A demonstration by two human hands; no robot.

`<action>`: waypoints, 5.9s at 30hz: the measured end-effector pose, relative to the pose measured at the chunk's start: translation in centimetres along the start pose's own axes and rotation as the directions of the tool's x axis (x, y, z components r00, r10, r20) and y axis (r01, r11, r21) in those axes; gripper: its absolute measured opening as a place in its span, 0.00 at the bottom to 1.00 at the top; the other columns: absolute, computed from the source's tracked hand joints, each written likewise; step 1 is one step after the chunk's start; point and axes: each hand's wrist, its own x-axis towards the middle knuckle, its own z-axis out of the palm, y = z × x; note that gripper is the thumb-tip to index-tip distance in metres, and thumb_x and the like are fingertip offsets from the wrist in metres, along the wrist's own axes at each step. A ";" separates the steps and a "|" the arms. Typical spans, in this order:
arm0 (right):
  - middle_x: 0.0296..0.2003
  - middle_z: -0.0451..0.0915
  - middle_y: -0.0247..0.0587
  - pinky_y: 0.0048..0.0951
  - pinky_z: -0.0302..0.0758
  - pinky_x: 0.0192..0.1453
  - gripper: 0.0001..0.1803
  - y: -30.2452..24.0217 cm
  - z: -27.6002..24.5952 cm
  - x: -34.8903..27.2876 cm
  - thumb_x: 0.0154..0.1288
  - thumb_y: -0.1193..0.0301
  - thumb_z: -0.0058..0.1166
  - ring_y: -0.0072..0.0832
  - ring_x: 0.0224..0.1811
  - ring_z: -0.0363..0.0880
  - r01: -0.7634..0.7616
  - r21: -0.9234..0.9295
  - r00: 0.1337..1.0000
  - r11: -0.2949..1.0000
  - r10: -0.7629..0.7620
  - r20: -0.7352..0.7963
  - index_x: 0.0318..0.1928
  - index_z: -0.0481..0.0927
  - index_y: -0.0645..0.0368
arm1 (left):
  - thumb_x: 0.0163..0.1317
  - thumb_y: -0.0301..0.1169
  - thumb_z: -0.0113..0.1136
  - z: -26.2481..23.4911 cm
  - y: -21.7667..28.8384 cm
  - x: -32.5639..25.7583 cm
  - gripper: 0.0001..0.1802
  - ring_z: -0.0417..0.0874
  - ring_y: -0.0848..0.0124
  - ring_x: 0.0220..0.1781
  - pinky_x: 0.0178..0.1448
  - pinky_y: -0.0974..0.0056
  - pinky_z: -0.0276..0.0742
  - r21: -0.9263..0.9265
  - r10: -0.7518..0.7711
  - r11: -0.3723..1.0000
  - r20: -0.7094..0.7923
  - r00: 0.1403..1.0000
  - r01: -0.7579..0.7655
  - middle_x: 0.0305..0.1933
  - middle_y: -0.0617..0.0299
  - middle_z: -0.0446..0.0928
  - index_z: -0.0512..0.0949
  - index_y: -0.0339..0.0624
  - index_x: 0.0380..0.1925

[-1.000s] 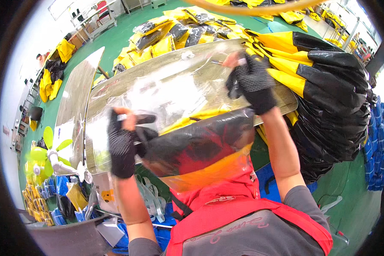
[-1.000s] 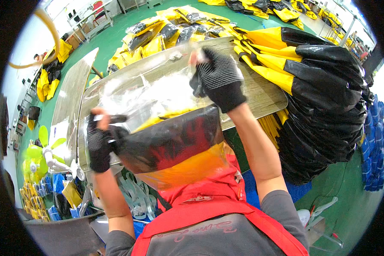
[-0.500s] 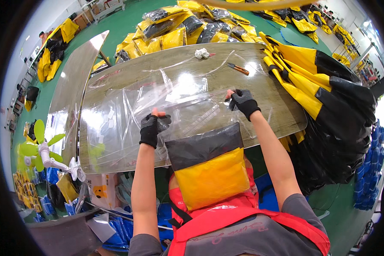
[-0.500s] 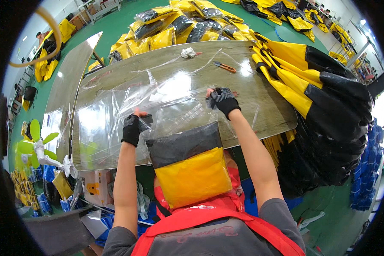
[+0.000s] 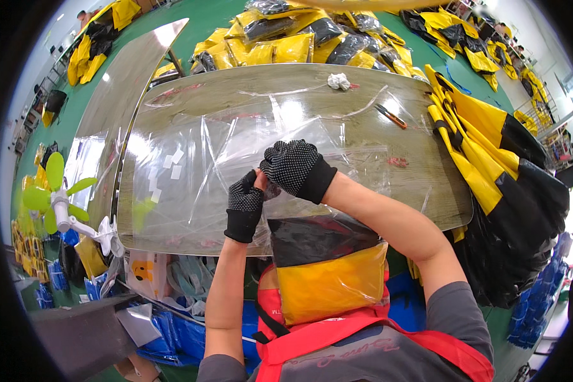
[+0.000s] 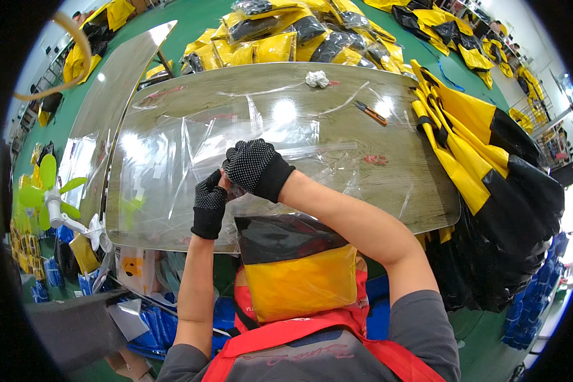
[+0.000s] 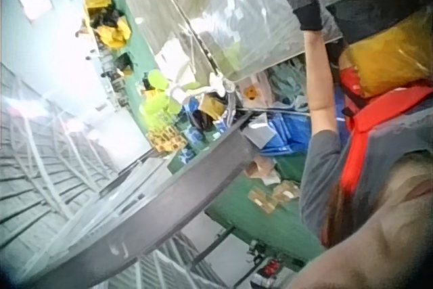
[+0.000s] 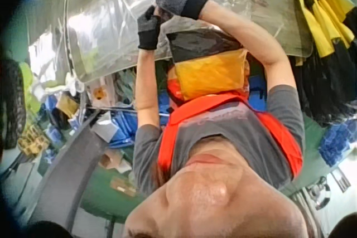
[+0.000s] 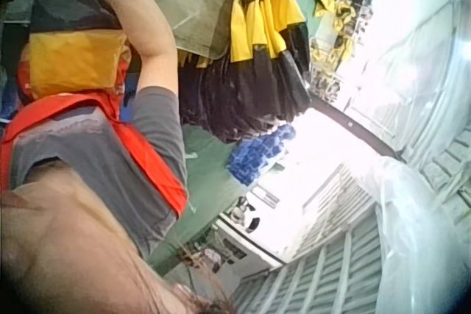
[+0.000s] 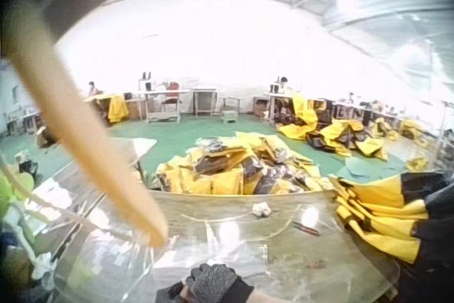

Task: The person folds yellow and black bags and places them into clear plastic packaging on a table. The person repeatedly picks up a bag, folds it, and inserts it into a plastic bag, then sets the packaged item aside.

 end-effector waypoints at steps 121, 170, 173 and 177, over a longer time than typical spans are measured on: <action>0.44 0.80 0.50 0.41 0.76 0.50 0.19 -14.5 -8.8 -36.5 0.56 0.65 0.57 0.47 0.47 0.78 -0.446 0.399 0.642 0.801 -0.025 0.767 0.50 0.79 0.51 | 0.44 0.75 0.56 -1.4 7.1 14.6 0.52 0.80 0.45 0.43 0.50 0.39 0.77 0.347 -0.695 0.713 0.241 0.677 0.609 0.47 0.46 0.73 0.61 0.42 0.53; 0.53 0.75 0.61 0.41 0.69 0.62 0.46 24.9 -8.6 -23.3 0.49 0.37 0.59 0.51 0.59 0.72 -0.908 -0.073 0.417 0.412 0.907 -0.067 0.56 0.73 0.64 | 0.62 0.44 0.56 -5.1 2.4 -0.3 0.35 0.63 0.48 0.69 0.73 0.50 0.54 0.740 0.272 0.377 0.487 0.830 -0.557 0.65 0.45 0.67 0.62 0.42 0.66; 0.63 0.66 0.59 0.39 0.62 0.69 0.56 32.5 -3.7 -24.7 0.43 0.35 0.61 0.50 0.67 0.63 -0.952 -0.089 0.286 0.292 0.955 0.079 0.67 0.63 0.60 | 0.64 0.53 0.51 10.1 1.9 0.4 0.34 0.61 0.51 0.71 0.74 0.44 0.47 0.461 0.014 0.184 0.882 0.472 -0.868 0.67 0.50 0.66 0.62 0.56 0.68; 0.54 0.74 0.59 0.41 0.72 0.58 0.29 23.9 -10.1 -12.2 0.57 0.54 0.56 0.43 0.54 0.76 -0.783 0.046 0.594 0.621 0.767 -0.245 0.53 0.76 0.64 | 0.54 0.62 0.56 15.7 -4.3 4.8 0.42 0.58 0.45 0.71 0.74 0.39 0.43 0.469 0.133 0.068 0.870 0.474 -0.880 0.70 0.51 0.62 0.62 0.62 0.68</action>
